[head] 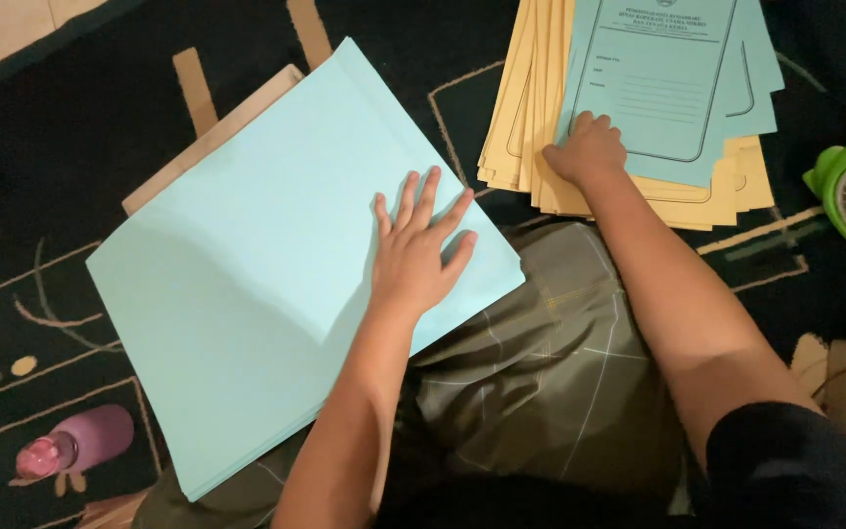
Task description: The person is organizing, smoothing, and stacking light blue paper folders while sitting on the floor.
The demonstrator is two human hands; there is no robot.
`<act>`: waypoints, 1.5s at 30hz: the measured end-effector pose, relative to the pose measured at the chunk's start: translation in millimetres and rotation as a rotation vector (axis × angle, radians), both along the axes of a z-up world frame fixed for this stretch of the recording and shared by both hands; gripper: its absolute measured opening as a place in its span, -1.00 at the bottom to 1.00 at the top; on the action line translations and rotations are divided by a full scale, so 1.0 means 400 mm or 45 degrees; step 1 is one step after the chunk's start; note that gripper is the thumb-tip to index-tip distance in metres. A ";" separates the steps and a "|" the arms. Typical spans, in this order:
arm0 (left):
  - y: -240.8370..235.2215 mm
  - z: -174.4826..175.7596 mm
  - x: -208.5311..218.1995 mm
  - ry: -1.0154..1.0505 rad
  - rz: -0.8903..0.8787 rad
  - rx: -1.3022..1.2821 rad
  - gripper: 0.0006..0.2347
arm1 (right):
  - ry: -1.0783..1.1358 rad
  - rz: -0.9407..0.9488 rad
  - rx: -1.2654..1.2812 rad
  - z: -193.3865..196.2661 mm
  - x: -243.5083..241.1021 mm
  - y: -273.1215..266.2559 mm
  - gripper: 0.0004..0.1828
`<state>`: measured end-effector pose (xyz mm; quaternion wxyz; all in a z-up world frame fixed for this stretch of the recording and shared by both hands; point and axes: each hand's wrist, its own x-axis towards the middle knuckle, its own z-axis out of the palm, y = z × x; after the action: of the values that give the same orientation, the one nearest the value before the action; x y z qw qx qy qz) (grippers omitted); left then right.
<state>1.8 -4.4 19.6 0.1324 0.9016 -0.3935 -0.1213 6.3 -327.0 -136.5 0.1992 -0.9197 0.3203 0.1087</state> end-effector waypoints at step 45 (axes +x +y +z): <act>0.568 -0.014 -0.078 0.032 0.528 -1.159 -0.51 | -0.927 0.157 0.704 0.421 -0.260 0.581 -0.58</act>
<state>-29.3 222.9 13.9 0.5384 0.8101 -0.2176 0.0807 -97.7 -94.7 32.0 0.5298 -0.8277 0.1331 -0.1286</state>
